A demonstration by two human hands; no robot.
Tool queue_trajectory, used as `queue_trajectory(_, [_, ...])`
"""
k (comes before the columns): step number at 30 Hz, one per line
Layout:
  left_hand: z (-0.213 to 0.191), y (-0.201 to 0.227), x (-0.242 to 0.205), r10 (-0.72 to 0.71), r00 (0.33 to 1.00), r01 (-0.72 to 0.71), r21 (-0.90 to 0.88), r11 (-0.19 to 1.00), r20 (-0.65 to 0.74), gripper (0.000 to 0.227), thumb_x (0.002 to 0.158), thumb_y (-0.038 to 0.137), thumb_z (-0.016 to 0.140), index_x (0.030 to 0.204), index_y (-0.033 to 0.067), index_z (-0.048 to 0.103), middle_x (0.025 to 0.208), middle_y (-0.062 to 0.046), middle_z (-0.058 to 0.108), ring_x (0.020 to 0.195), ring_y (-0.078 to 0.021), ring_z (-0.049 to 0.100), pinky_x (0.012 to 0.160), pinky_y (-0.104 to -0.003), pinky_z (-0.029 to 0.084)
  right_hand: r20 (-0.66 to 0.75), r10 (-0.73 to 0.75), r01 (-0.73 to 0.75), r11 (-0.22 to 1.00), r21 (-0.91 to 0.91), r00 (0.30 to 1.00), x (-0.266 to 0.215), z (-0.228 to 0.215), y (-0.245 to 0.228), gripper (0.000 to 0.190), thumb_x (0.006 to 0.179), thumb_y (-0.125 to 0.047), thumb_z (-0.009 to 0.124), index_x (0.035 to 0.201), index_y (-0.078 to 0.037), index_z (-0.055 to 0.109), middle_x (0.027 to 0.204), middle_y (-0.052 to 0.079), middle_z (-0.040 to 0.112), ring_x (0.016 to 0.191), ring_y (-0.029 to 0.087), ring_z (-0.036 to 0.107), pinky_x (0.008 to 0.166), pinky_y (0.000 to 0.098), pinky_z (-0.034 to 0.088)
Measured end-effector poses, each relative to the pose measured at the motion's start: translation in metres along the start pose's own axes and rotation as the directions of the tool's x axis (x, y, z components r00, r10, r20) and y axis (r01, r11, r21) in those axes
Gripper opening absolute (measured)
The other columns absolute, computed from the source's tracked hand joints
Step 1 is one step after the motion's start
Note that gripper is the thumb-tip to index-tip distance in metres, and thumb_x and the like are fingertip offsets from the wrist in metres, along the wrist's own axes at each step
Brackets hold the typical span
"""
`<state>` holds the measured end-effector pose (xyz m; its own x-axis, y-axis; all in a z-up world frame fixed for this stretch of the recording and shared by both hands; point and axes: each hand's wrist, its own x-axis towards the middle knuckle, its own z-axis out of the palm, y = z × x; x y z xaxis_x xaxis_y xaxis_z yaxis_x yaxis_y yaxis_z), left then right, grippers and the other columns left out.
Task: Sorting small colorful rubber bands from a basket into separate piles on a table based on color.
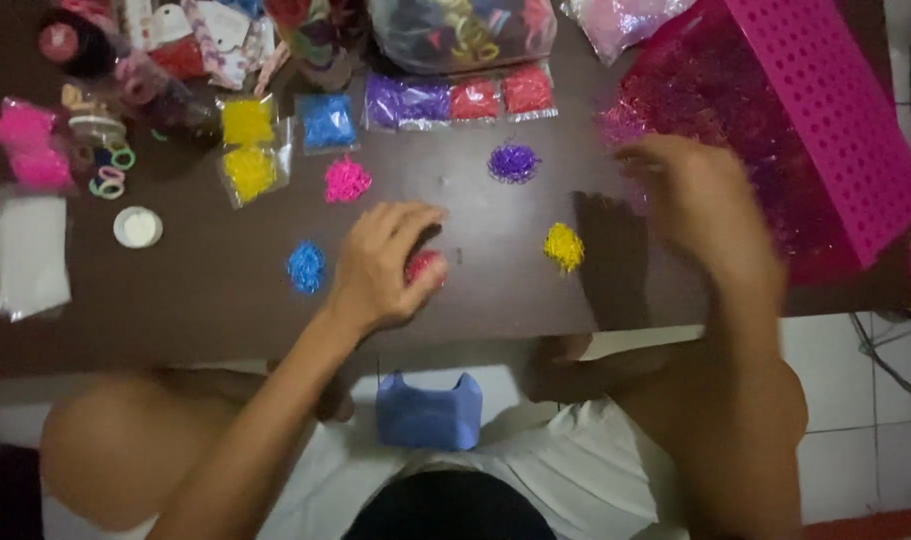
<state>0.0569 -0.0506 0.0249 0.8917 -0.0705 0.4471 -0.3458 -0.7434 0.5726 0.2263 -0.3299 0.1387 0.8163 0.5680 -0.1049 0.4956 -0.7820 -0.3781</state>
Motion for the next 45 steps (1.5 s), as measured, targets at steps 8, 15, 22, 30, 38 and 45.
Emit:
queue_trajectory(8, [-0.002, 0.001, 0.002, 0.169, 0.974, -0.196, 0.184, 0.963, 0.153, 0.044, 0.082, 0.034, 0.086, 0.112, 0.0055, 0.072, 0.112, -0.013, 0.067, 0.095, -0.0288, 0.059, 0.077, -0.04, 0.047, -0.008, 0.269, -0.268, 0.953, -0.142, 0.963, 0.005, -0.012, 0.016, 0.026, 0.106, -0.005, 0.057, 0.124, -0.007, 0.076, 0.108, 0.026, 0.075, 0.089, 0.046, 0.072, 0.071, 0.0597, 0.049])
queue_trajectory(15, [-0.004, 0.003, 0.004, 0.108, 0.987, -0.124, 0.131, 0.984, 0.117, 0.054, 0.079, 0.032, 0.088, 0.12, 0.0026, 0.068, 0.116, -0.014, 0.068, 0.097, -0.0292, 0.059, 0.081, -0.04, 0.049, 0.23, 0.451, -0.426, 0.892, -0.15, 0.863, 0.027, -0.006, -0.021, 0.031, 0.099, 0.001, 0.062, 0.127, -0.007, 0.072, 0.118, 0.02, 0.074, 0.095, 0.043, 0.071, 0.076, 0.0578, 0.054])
queue_trajectory(22, [-0.011, -0.006, 0.0, -0.107, 0.984, 0.14, -0.248, 0.959, 0.141, 0.044, 0.1, 0.033, 0.05, 0.129, 0.004, 0.064, 0.121, -0.014, 0.064, 0.11, -0.0294, 0.06, 0.093, -0.044, 0.047, 0.278, 0.499, -0.459, 0.866, -0.2, 0.821, 0.017, -0.013, -0.022, 0.035, 0.102, -0.015, 0.058, 0.134, -0.017, 0.07, 0.128, 0.021, 0.069, 0.108, 0.043, 0.068, 0.085, 0.0597, 0.054])
queue_trajectory(30, [-0.005, 0.001, 0.002, 0.134, 0.978, -0.154, 0.122, 0.981, 0.159, 0.043, 0.079, 0.031, 0.087, 0.11, 0.0059, 0.071, 0.114, -0.013, 0.067, 0.095, -0.0281, 0.057, 0.076, -0.039, 0.045, 0.185, 0.423, -0.38, 0.896, -0.231, 0.887, 0.016, -0.013, 0.02, 0.04, 0.1, 0.001, 0.056, 0.133, -0.015, 0.073, 0.125, 0.019, 0.072, 0.112, 0.042, 0.069, 0.103, 0.0611, 0.049])
queue_trajectory(38, [-0.005, 0.004, 0.002, 0.129, 0.983, -0.146, 0.126, 0.981, 0.131, 0.033, 0.084, 0.025, 0.082, 0.109, 0.0065, 0.071, 0.11, -0.012, 0.065, 0.094, -0.0282, 0.057, 0.076, -0.039, 0.046, 0.134, 0.374, -0.34, 0.914, -0.22, 0.918, 0.025, -0.011, 0.028, 0.03, 0.102, -0.003, 0.057, 0.124, -0.011, 0.076, 0.118, 0.019, 0.075, 0.099, 0.041, 0.073, 0.088, 0.058, 0.055])
queue_trajectory(45, [-0.004, 0.004, 0.002, 0.128, 0.986, -0.14, 0.109, 0.984, 0.11, 0.032, 0.082, 0.024, 0.083, 0.107, 0.007, 0.071, 0.109, -0.01, 0.065, 0.093, -0.0277, 0.057, 0.075, -0.039, 0.046, 0.065, 0.033, -0.015, 0.964, -0.265, 0.997, 0.042, 0.016, 0.044, 0.02, 0.099, -0.01, 0.066, 0.114, -0.004, 0.079, 0.098, 0.018, 0.078, 0.083, 0.038, 0.073, 0.075, 0.0549, 0.055])
